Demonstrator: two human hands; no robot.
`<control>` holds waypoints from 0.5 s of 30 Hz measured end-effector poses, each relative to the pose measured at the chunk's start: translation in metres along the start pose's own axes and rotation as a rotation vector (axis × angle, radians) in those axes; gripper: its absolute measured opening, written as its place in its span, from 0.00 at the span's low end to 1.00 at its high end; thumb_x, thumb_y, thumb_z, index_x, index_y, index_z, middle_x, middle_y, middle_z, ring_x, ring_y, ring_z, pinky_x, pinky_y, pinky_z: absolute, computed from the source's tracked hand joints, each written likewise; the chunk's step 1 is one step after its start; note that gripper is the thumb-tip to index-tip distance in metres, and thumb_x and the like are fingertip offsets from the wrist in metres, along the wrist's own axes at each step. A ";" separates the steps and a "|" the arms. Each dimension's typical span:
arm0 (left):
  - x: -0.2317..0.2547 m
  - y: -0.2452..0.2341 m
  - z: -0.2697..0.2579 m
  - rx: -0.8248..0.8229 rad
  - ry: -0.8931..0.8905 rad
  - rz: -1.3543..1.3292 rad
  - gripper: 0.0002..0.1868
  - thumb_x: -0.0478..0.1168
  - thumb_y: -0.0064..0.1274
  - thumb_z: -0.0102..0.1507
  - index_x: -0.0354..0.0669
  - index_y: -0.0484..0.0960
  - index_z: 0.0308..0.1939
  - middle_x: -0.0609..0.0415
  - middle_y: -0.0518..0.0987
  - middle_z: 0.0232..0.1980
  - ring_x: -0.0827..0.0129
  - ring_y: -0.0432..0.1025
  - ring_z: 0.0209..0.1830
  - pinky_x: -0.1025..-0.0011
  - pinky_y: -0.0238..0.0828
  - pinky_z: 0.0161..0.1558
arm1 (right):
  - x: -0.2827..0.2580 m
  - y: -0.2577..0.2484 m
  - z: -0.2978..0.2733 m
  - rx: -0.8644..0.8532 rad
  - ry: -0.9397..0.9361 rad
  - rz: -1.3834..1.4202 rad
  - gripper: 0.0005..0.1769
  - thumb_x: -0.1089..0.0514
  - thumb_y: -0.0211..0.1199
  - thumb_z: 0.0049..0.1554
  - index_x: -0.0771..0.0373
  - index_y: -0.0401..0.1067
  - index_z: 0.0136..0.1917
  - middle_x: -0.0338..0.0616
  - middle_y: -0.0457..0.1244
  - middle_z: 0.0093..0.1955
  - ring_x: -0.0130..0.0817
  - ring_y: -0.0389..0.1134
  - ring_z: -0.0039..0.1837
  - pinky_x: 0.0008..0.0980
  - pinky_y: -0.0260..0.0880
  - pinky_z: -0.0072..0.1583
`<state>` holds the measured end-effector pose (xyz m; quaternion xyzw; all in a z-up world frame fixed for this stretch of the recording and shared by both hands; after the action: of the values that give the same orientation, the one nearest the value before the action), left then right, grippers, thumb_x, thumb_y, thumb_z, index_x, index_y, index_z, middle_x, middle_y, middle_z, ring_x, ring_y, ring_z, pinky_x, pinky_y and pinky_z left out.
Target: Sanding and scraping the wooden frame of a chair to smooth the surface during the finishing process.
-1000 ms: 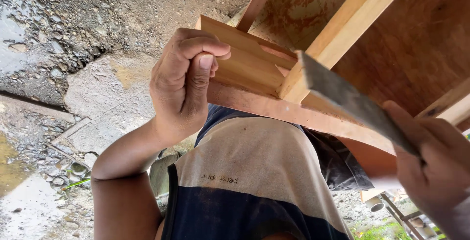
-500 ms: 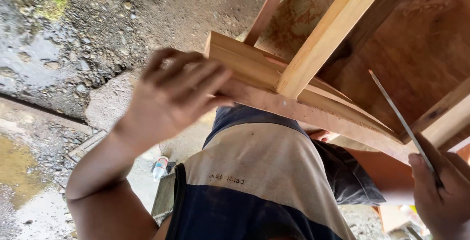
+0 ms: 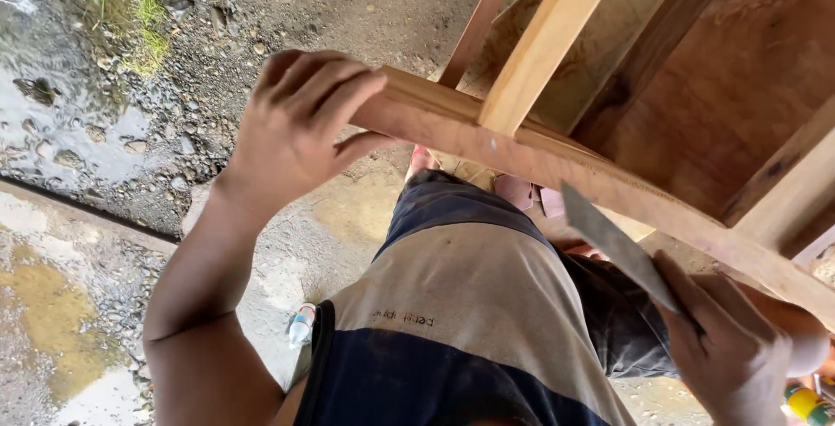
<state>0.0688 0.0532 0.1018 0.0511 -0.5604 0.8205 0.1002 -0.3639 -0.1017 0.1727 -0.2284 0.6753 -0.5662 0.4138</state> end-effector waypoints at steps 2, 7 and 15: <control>-0.001 0.006 -0.009 0.035 -0.052 -0.104 0.33 0.61 0.64 0.68 0.36 0.77 0.61 0.43 0.83 0.54 0.53 0.80 0.53 0.54 0.79 0.58 | 0.005 0.014 -0.019 -0.045 0.016 -0.158 0.23 0.56 0.64 0.64 0.54 0.79 0.72 0.34 0.66 0.48 0.30 0.64 0.42 0.34 0.59 0.40; 0.001 0.055 -0.016 0.066 -0.257 -0.706 0.45 0.58 0.59 0.65 0.32 0.57 0.74 0.36 0.75 0.65 0.48 0.75 0.65 0.55 0.80 0.68 | -0.028 0.025 0.035 0.060 -0.104 -0.358 0.37 0.70 0.60 0.53 0.46 0.81 0.73 0.28 0.66 0.50 0.25 0.64 0.39 0.30 0.47 0.33; 0.012 0.083 -0.023 0.214 -0.407 -0.914 0.37 0.59 0.57 0.64 0.35 0.64 0.64 0.41 0.75 0.62 0.57 0.77 0.60 0.60 0.80 0.62 | -0.045 0.025 0.093 0.070 -0.317 -0.564 0.49 0.69 0.59 0.43 0.37 0.77 0.76 0.28 0.62 0.45 0.25 0.66 0.41 0.24 0.59 0.36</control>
<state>0.0392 0.0470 0.0198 0.4595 -0.4017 0.7193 0.3318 -0.2590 -0.1145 0.1610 -0.4776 0.4926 -0.6387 0.3483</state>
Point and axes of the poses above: each hand's wrist, its own z-axis towards the middle knuckle, its own y-axis out of the palm, x = y × z, the point moved 1 cm from there along z, towards the middle knuckle
